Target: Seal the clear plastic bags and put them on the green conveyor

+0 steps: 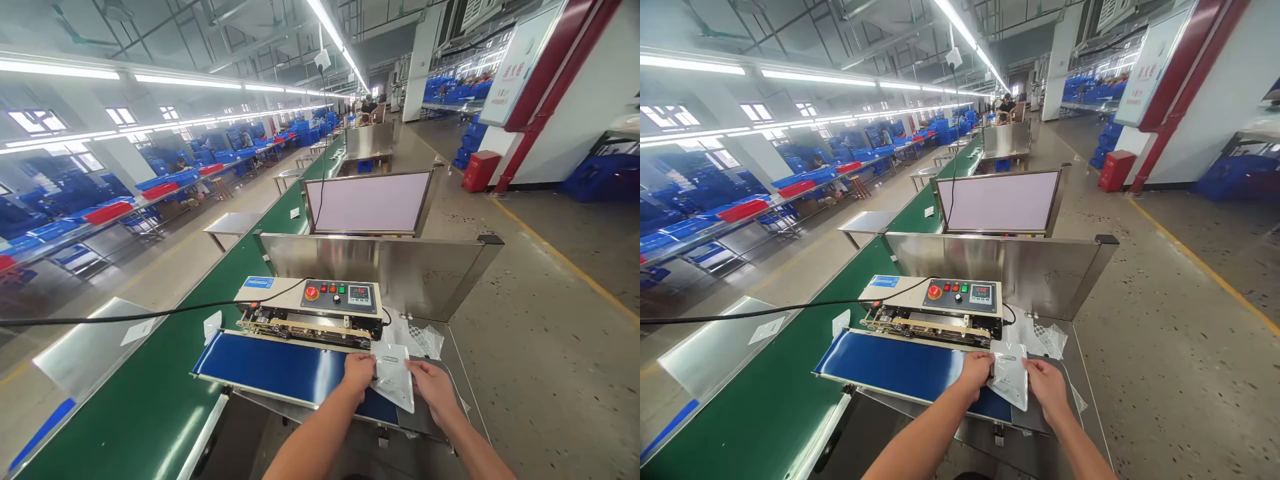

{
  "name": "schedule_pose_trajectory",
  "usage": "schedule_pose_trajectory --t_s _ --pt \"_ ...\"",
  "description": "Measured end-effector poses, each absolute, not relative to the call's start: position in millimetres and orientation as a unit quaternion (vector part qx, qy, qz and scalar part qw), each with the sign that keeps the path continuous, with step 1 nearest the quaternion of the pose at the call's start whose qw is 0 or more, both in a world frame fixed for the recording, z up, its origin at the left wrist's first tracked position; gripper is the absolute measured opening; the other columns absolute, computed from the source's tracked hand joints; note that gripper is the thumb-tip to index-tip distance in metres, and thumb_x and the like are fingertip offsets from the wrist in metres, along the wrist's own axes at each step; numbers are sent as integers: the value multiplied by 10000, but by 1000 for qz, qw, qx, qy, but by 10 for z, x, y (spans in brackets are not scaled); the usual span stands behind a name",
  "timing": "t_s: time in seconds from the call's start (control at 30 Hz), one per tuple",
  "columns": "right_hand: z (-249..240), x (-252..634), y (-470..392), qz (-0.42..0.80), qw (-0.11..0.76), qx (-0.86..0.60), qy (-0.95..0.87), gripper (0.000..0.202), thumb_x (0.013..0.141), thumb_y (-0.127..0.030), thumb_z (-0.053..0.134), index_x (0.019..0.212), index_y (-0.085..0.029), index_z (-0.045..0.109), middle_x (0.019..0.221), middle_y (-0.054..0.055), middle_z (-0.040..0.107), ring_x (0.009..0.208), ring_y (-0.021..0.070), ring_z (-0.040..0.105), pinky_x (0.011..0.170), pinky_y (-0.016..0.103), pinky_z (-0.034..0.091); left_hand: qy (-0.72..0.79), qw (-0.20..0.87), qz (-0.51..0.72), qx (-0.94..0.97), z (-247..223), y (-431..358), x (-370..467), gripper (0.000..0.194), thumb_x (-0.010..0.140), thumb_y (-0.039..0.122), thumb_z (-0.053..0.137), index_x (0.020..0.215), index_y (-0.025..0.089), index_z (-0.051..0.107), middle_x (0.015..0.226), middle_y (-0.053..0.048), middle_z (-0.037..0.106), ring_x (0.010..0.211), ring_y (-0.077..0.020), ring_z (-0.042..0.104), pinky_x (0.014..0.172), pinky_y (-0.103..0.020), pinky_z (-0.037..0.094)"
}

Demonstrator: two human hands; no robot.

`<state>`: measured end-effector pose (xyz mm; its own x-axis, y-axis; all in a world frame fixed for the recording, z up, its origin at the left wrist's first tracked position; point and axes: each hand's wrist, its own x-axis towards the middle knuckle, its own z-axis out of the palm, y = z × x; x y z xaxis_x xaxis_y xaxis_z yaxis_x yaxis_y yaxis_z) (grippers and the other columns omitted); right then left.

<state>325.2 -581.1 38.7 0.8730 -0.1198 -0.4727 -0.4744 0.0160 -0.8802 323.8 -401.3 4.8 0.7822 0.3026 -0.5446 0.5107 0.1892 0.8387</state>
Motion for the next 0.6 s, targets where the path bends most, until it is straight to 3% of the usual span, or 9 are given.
schedule_pose_trajectory --t_s 0.23,0.43,0.6 --pt "377 3341 -5398 221 697 -656 188 473 590 -543 937 825 -175 755 698 69 734 780 299 777 703 354 644 324 706 -11 629 182 -3527 3073 392 720 491 932 671 133 780 640 -47 684 611 -165 568 624 -290 462" --pt "576 3107 -5382 242 685 -660 193 609 515 -582 987 901 -155 788 953 166 815 938 331 824 781 347 689 347 739 91 569 213 -3060 2609 449 728 518 942 957 139 869 862 -97 822 776 -216 722 726 -311 564" --pt "483 2531 -5720 327 612 -698 177 569 490 -627 987 836 -201 836 943 150 832 908 353 829 715 351 683 415 700 203 544 -41 -2554 1684 592 712 655 919 985 135 848 914 -140 822 754 -235 754 616 -296 564"
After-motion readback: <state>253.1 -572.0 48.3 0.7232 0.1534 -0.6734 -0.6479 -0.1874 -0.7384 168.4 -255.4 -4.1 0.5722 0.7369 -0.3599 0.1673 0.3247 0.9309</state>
